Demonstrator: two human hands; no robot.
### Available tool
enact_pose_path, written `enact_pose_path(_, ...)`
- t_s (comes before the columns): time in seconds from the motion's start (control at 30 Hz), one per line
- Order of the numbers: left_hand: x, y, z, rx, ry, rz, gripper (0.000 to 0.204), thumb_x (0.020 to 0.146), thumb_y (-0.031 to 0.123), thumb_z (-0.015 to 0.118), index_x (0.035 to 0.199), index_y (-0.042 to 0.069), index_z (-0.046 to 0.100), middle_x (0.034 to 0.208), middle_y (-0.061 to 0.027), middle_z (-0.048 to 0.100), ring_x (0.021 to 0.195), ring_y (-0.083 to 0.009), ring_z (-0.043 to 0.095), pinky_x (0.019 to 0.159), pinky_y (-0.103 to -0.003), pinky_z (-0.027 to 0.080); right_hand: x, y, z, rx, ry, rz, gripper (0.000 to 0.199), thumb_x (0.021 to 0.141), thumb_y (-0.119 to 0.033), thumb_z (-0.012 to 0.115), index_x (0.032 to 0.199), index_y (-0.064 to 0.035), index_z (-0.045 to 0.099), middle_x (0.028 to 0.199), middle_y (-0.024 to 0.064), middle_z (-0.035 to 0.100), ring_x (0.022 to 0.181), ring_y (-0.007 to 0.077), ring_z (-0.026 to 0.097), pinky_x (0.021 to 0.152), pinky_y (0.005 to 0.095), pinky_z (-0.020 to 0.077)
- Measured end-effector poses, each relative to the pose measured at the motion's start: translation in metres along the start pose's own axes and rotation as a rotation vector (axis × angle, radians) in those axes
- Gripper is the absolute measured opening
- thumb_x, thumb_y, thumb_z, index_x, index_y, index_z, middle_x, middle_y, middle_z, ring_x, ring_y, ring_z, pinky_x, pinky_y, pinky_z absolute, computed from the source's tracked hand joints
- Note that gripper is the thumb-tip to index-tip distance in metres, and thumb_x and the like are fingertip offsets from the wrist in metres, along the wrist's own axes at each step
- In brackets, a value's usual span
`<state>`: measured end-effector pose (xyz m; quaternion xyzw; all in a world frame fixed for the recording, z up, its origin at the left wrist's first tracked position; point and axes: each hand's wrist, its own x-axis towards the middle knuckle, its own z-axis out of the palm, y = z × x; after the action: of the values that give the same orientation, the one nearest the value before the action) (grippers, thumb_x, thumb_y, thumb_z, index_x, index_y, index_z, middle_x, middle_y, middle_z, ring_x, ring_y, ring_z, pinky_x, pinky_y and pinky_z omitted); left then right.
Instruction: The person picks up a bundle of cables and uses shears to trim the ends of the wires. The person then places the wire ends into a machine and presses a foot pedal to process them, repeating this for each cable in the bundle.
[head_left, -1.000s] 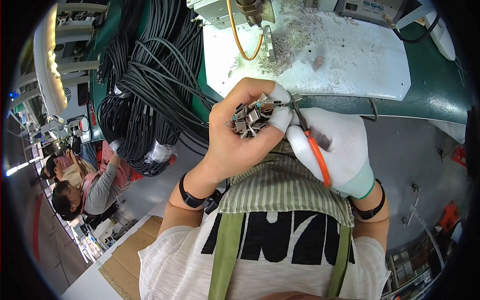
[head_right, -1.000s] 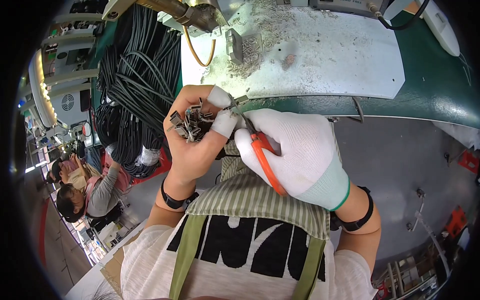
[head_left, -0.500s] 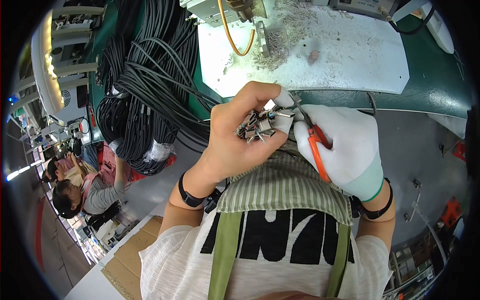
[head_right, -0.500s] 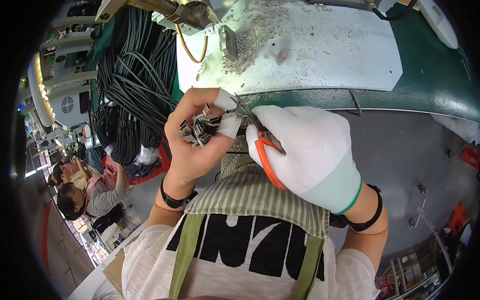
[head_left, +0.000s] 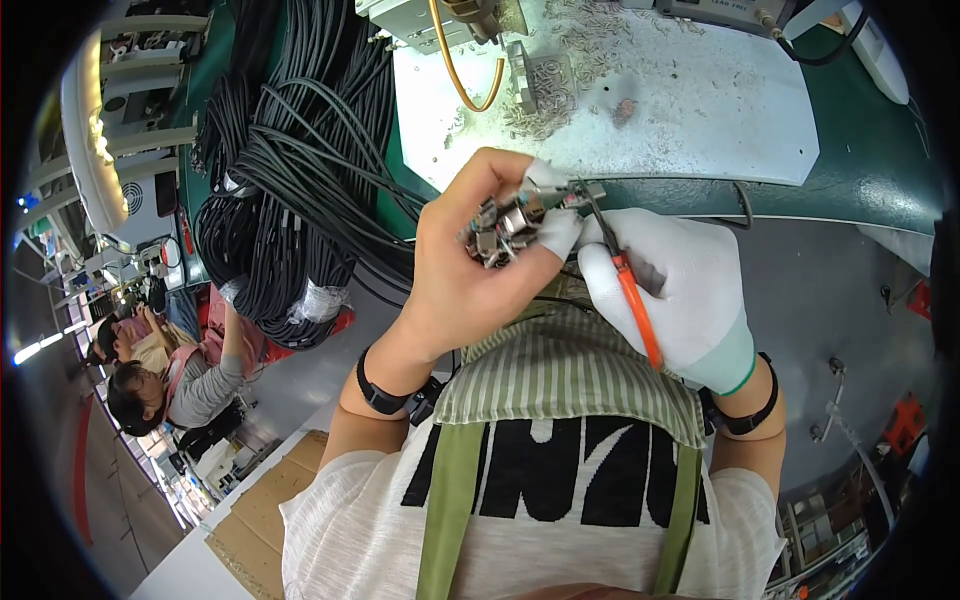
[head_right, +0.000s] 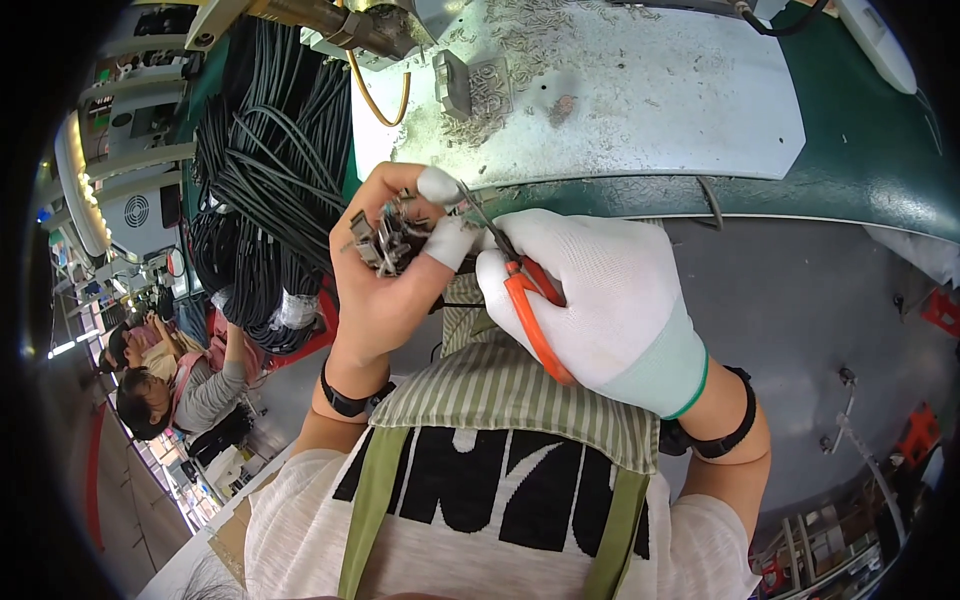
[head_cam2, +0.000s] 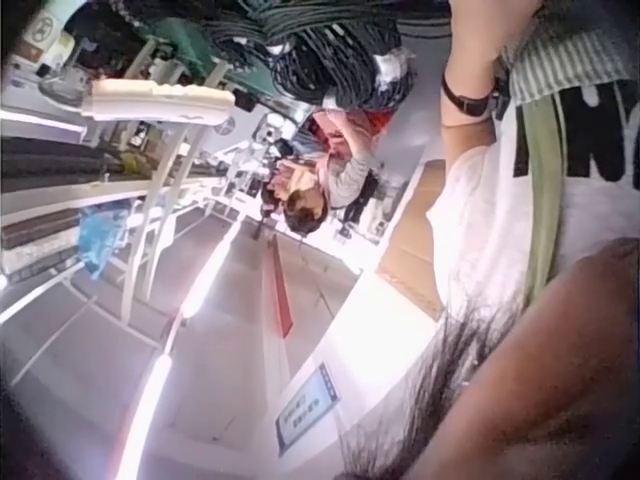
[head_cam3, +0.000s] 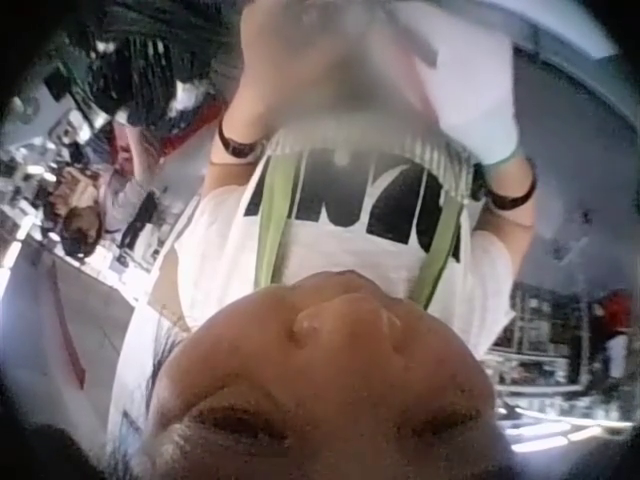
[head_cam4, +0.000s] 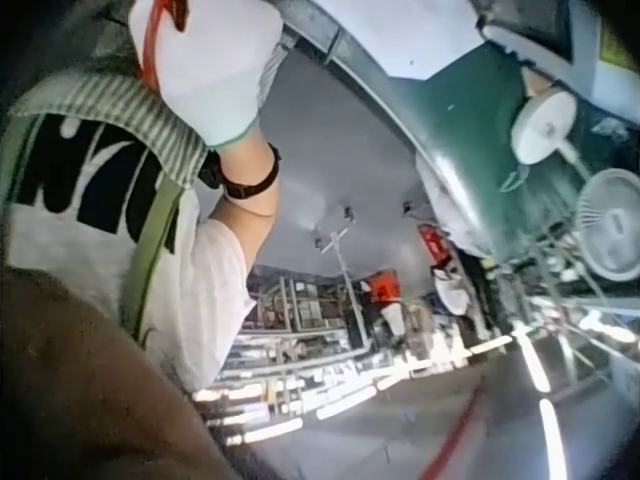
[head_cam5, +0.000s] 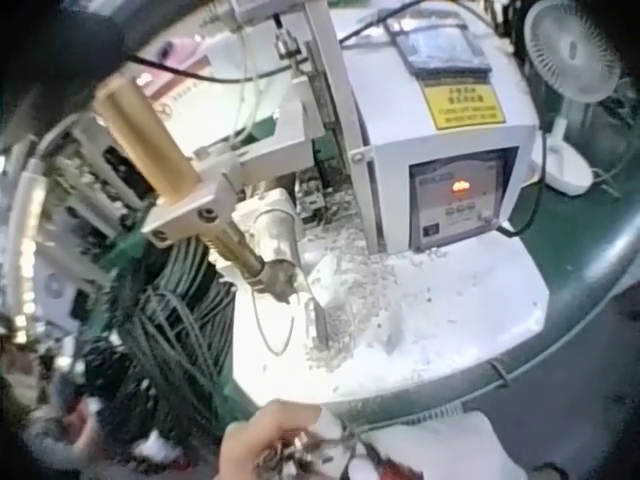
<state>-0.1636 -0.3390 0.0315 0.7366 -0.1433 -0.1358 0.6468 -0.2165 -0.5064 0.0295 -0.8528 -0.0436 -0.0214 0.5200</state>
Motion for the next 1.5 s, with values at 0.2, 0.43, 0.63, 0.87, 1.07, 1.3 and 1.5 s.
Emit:
enact_pose_path(0.2, 0.002, -0.006, -0.006, 0.142, -0.006, 0.006, 0.017, 0.076, -0.001, 0.067, 0.086, 0.000, 0.054, 0.073, 0.0018, 0.058, 0.068, -0.0003, 0.049, 0.060, -0.017, 0.041, 0.002, 0.006, 0.013, -0.485, 0.263, -0.209, 0.014, 0.078, -0.017, 0.066, 0.076, -0.0071, 0.056, 0.058, 0.0078, 0.048, 0.051, 0.0240, 0.053, 0.045, 0.0347, 0.0393)
enact_pose_path(0.43, 0.007, -0.001, -0.011, -0.010, -0.008, -0.167, 0.013, 0.077, 0.000, 0.066, 0.084, 0.000, 0.055, 0.070, 0.0026, 0.056, 0.062, -0.0015, 0.048, 0.053, -0.019, 0.039, 0.011, 0.003, 0.002, 0.114, -0.276, 0.222, 0.015, 0.086, -0.016, 0.061, 0.093, -0.0030, 0.064, 0.055, 0.0009, 0.048, 0.049, 0.0076, 0.049, 0.048, 0.0259, 0.0388)
enact_pose_path(0.63, 0.025, -0.015, -0.036, -0.290, 0.020, -0.444, 0.008, 0.085, 0.010, 0.061, 0.087, 0.004, 0.056, 0.061, 0.0030, 0.047, 0.048, -0.0032, 0.037, 0.039, -0.020, 0.022, 0.027, 0.010, 0.006, 0.394, -0.237, 0.329, 0.020, 0.090, -0.020, 0.058, 0.094, -0.0017, 0.063, 0.056, -0.0028, 0.050, 0.047, 0.0033, 0.048, 0.043, 0.0217, 0.0364)
enact_pose_path(0.87, 0.070, -0.024, -0.053, -0.428, -0.014, -0.434, 0.006, 0.086, 0.008, 0.060, 0.090, 0.003, 0.057, 0.058, 0.0047, 0.041, 0.046, -0.0040, 0.031, 0.043, -0.020, 0.025, 0.073, 0.020, 0.002, 0.390, -0.003, 0.223, 0.025, 0.089, -0.020, 0.058, 0.074, 0.0005, 0.056, 0.051, 0.0076, 0.043, 0.046, 0.0128, 0.047, 0.045, 0.0318, 0.0369)
enact_pose_path(1.07, 0.091, -0.020, -0.056, -0.304, -0.080, -0.458, 0.011, 0.084, 0.010, 0.064, 0.082, 0.003, 0.056, 0.057, 0.0030, 0.043, 0.046, -0.0042, 0.032, 0.042, -0.020, 0.026, 0.109, 0.050, -0.001, 0.146, -0.058, -0.187, 0.025, 0.088, -0.024, 0.061, 0.075, -0.0017, 0.059, 0.053, 0.0034, 0.050, 0.046, 0.0080, 0.049, 0.043, 0.0243, 0.0374)
enact_pose_path(1.3, 0.098, -0.009, -0.056, -0.099, -0.133, -0.388, 0.015, 0.079, 0.011, 0.067, 0.072, 0.003, 0.056, 0.057, 0.0013, 0.049, 0.044, -0.0053, 0.039, 0.041, -0.021, 0.030, 0.120, 0.037, -0.010, 0.556, -0.258, 0.356, 0.028, 0.084, -0.026, 0.063, 0.071, -0.0024, 0.058, 0.055, 0.0028, 0.054, 0.045, 0.0081, 0.049, 0.042, 0.0224, 0.0376)
enact_pose_path(1.5, 0.103, 0.007, -0.051, 0.123, -0.137, -0.364, 0.013, 0.077, 0.010, 0.068, 0.075, 0.002, 0.057, 0.058, 0.0015, 0.051, 0.046, -0.0048, 0.044, 0.041, -0.020, 0.033, 0.122, 0.041, -0.001, 0.677, -0.229, 0.295, 0.027, 0.083, -0.026, 0.063, 0.070, -0.0023, 0.058, 0.055, 0.0030, 0.055, 0.045, 0.0087, 0.050, 0.042, 0.0225, 0.0383)
